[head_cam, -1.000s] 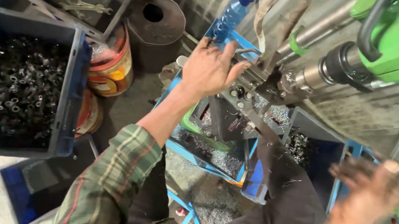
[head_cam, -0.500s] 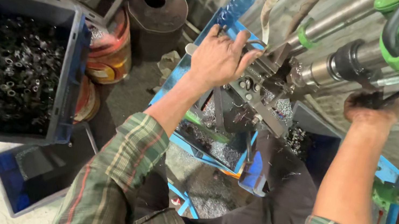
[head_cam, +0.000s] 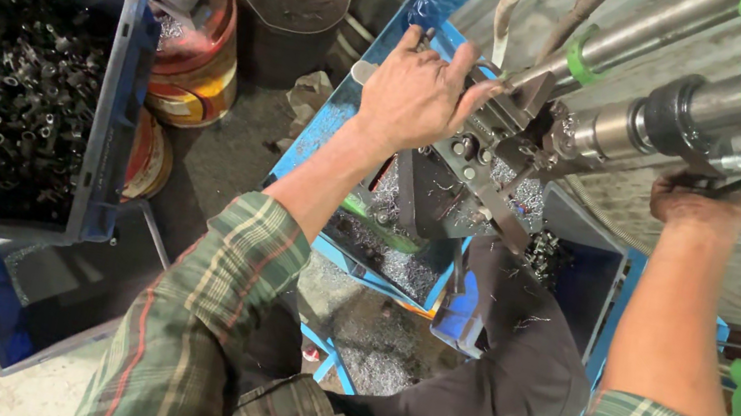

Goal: The person repeatedly picks small metal parts from a blue bin, places them into a drill press jig, and operates the machine to drill holes. After each cycle, the person removes the finished part and places it into a second bin, continuing the process for multiple units.

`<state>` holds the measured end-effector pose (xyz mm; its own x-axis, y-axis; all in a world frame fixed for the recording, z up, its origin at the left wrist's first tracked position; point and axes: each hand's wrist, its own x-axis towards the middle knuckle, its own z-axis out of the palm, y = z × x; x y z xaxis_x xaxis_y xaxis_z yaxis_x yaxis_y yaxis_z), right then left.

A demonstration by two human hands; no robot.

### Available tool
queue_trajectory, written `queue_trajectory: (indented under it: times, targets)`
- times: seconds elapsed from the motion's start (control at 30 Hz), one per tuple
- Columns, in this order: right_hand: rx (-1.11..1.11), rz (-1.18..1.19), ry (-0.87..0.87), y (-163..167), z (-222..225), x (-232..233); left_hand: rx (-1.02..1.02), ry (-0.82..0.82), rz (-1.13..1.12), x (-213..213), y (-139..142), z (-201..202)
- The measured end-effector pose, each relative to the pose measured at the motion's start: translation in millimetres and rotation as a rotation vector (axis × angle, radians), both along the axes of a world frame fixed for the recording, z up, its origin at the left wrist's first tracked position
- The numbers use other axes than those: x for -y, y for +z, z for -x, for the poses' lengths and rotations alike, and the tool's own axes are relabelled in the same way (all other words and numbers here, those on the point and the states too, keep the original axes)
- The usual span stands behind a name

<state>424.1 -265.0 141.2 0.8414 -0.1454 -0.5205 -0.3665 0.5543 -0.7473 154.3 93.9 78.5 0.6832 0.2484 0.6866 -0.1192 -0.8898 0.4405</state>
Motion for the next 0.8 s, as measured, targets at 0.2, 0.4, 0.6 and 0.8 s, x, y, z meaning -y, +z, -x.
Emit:
queue_trajectory:
  times: [0.2, 0.4, 0.6, 0.8]
  targets:
    - [0.0, 0.072, -0.011, 1, -5, -1, -0.008, 0.0, 0.004, 1, 0, 0]
    - [0.044, 0.012, 0.056, 6, -7, -2, -0.016, -0.015, 0.012, 0, 1, 0]
    - [0.078, 0.03, 0.071, 9, -6, -5, 0.001, -0.013, 0.011, 0, 1, 0]
    - [0.146, 0.054, 0.134, 10, -7, -9, -0.01, -0.009, -0.003, 0, 0, -2]
